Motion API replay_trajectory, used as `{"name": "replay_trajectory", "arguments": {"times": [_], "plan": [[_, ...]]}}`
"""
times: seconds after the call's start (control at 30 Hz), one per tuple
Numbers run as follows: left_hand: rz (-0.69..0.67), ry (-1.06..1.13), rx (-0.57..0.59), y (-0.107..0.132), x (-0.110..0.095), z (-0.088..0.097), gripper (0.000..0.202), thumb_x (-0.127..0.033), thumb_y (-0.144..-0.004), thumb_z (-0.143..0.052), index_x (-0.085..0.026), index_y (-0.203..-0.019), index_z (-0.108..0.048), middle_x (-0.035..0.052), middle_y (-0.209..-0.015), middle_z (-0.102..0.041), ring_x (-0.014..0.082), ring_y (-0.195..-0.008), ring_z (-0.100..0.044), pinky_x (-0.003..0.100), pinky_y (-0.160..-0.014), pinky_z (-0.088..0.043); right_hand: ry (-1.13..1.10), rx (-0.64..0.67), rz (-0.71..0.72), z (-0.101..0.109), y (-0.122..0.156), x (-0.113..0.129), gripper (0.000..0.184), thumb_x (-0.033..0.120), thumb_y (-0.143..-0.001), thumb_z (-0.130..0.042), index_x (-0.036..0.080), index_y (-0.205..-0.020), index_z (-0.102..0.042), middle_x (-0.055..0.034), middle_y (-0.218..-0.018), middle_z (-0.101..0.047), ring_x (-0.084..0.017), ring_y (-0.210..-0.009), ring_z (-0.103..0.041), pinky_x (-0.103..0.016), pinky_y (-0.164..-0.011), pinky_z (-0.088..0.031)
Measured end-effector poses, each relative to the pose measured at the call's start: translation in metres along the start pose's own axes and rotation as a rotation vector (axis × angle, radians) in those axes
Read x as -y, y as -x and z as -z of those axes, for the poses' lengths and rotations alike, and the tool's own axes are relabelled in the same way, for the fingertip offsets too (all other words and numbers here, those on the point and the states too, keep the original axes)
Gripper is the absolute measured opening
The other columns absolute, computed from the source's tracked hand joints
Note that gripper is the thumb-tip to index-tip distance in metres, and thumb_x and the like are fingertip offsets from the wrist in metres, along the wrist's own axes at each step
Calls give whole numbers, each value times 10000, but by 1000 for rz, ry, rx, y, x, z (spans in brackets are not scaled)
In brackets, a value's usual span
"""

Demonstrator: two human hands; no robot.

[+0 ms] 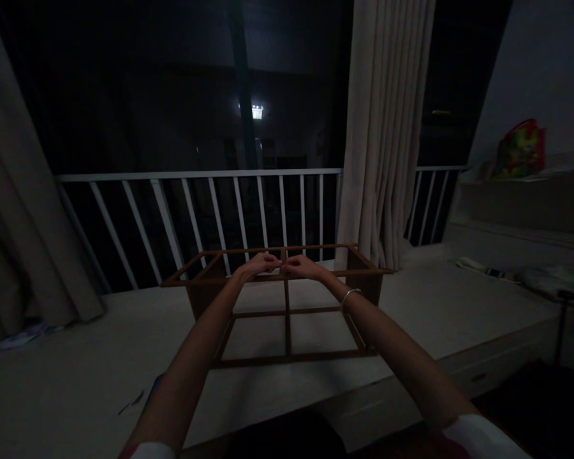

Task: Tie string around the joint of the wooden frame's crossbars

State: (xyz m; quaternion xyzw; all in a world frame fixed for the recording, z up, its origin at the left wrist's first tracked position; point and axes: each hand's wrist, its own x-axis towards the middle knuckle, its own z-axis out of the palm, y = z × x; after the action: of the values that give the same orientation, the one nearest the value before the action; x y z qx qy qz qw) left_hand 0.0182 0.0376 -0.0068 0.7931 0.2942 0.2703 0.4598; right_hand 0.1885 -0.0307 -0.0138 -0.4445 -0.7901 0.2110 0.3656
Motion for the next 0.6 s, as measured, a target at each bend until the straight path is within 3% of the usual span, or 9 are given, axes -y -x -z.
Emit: {"name": "replay_trajectory", "arguments": {"times": [0.23,0.4,0.6], "plan": [[71,124,73,-2,0,-2,330,-392,-521,-601,-116,-697,-557,-8,-590,-486,51,-507,-409,186,-478,-302,-209,132,-161,11,-8,-13,227,307,-606,-489,119,-683,-591,2,-608,-536,-78,-558,-453,-170,-483,-317],[73,128,87,-2,0,1,294,-369,-540,-599,-111,-672,-551,-25,-519,-451,40,-458,-375,180,-431,-257,-134,109,-149,12,-8,-12,299,381,-607,-493,105,-666,-590,13,-540,-490,-51,-468,-380,-170,-420,-268],[50,154,64,-3,0,-1,273,-337,-537,-609,-111,-674,-540,-12,-579,-483,46,-505,-414,178,-454,-289,-119,90,-206,17,-7,-10,304,390,-584,-514,94,-612,-580,22,-479,-458,-45,-436,-350,-181,-407,-238]]}}
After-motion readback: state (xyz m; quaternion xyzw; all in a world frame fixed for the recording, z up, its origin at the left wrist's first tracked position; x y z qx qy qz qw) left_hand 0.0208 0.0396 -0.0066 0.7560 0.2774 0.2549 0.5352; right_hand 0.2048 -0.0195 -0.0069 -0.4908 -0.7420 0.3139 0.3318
